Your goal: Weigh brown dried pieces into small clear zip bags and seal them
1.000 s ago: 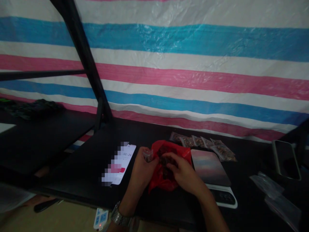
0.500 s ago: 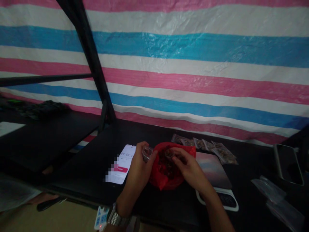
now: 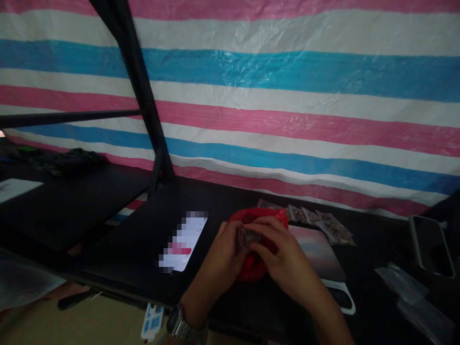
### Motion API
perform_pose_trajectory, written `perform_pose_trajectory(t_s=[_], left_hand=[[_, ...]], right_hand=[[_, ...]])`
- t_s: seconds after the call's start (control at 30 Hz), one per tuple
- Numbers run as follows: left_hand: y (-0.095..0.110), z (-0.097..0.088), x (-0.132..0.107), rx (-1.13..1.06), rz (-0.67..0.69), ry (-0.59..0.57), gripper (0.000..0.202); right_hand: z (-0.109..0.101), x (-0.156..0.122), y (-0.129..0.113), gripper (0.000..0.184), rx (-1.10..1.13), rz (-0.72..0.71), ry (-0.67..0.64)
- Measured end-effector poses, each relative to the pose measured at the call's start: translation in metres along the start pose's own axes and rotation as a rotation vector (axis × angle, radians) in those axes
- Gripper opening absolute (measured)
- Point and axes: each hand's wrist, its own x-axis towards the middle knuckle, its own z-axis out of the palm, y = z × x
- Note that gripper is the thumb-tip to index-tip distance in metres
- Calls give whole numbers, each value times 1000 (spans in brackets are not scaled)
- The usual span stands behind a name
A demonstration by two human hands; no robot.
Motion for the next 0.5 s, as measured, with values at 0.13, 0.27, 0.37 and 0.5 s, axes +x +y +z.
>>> perform_pose_trajectory(t_s=[0.13, 0.27, 0.37, 0.5], left_hand=[[-2, 4, 2, -61, -7, -3, 26], [-5, 10, 2, -127, -17, 12, 27], [-4, 11, 2, -159, -23, 18, 24], [3, 0, 2, -173, -96, 139, 18]], right_hand=[[-1, 0, -3, 53, -94, -75, 29], [-1, 1, -8, 50, -137, -106, 45], [0, 3, -11, 45, -159, -139, 48], [-2, 7, -8, 33, -186, -148, 199]])
